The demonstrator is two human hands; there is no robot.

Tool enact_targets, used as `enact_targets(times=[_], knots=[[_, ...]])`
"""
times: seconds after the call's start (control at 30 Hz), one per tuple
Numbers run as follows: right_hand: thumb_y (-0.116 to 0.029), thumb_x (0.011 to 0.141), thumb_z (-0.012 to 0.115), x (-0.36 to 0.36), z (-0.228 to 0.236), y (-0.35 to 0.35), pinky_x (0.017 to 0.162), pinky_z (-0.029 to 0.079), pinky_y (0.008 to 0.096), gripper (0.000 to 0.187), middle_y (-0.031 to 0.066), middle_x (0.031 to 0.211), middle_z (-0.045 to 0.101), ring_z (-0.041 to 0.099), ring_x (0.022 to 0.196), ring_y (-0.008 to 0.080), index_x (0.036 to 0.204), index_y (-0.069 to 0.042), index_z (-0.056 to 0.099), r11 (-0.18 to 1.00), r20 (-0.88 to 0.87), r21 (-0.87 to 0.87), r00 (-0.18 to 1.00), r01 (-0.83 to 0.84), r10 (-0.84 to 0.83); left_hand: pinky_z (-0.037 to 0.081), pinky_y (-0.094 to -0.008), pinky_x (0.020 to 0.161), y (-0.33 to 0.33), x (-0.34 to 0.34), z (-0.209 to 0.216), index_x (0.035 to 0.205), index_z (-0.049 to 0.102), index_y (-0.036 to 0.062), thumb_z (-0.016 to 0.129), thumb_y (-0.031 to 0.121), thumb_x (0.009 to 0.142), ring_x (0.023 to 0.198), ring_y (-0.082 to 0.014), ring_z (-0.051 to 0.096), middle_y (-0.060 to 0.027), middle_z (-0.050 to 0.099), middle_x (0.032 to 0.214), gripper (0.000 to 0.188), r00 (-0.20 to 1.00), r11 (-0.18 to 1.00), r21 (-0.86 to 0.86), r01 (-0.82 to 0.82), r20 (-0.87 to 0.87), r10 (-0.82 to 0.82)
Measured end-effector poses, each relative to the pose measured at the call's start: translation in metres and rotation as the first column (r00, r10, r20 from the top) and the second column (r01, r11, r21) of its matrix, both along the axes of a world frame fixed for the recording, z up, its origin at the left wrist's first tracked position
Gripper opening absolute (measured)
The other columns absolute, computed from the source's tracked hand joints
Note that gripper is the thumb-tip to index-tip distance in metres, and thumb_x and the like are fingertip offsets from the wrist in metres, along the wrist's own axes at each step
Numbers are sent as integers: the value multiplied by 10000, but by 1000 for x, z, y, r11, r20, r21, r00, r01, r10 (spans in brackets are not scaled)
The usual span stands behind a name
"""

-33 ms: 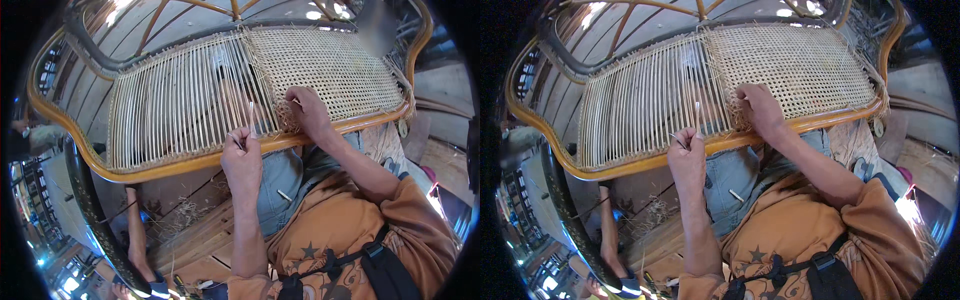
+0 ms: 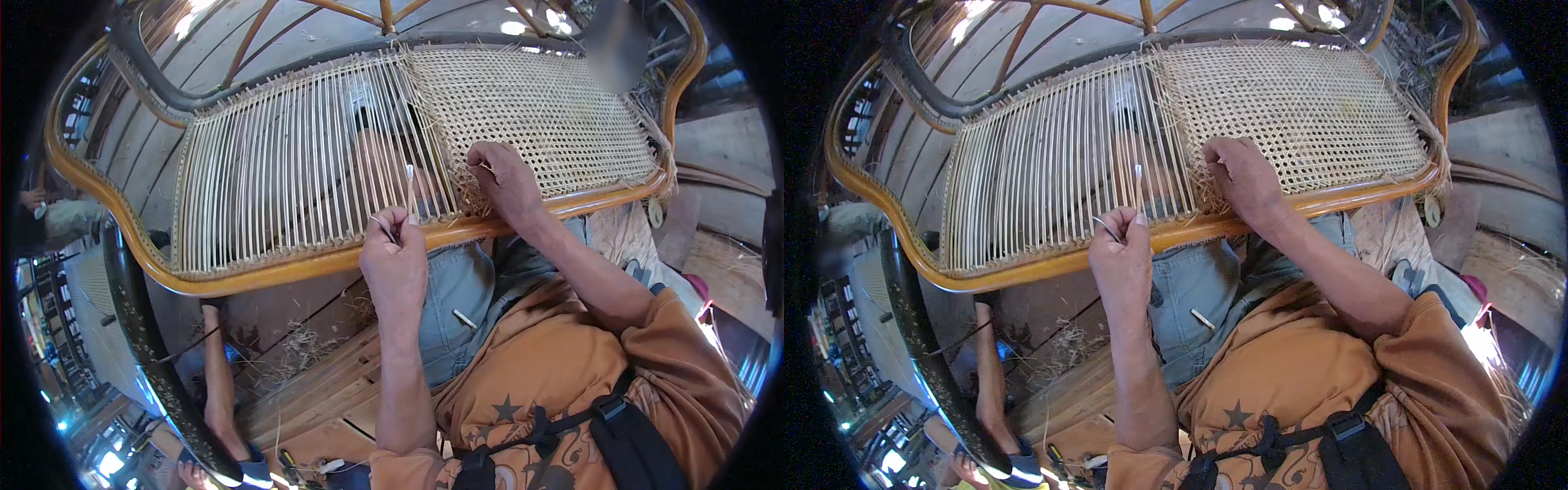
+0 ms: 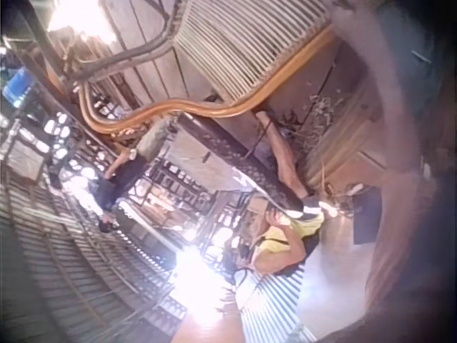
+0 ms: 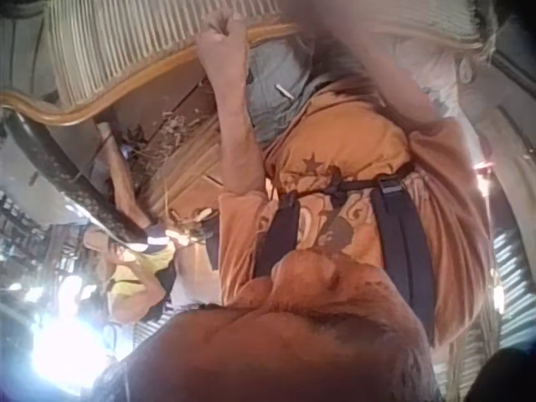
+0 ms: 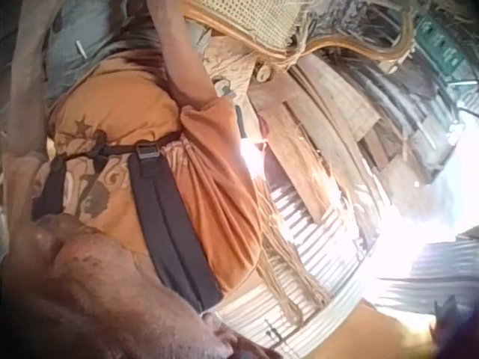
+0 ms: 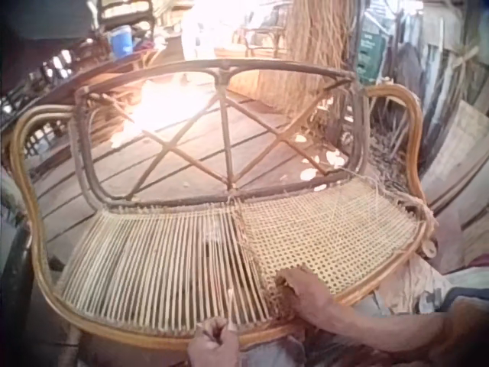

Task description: Repairing and weaving the cane seat of a rattan bench using rattan strips and tools.

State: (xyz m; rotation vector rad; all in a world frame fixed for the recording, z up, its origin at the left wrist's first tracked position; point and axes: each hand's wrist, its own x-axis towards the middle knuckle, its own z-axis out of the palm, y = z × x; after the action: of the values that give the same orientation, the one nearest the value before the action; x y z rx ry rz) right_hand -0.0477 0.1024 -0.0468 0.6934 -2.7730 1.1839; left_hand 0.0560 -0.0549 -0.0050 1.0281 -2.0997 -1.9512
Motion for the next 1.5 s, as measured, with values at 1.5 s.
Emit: enact_targets(times=[1.5], knots=[[-73, 778, 534, 7, 0, -25, 708, 474, 400, 76, 150, 799, 551, 559, 791, 339, 833, -48, 580, 891, -21, 438, 990, -117, 141, 333, -178, 458, -12, 20, -10, 888, 540, 8, 541, 71, 874, 551, -12, 393, 39, 480, 701, 65, 972, 997, 61, -56, -225, 68]])
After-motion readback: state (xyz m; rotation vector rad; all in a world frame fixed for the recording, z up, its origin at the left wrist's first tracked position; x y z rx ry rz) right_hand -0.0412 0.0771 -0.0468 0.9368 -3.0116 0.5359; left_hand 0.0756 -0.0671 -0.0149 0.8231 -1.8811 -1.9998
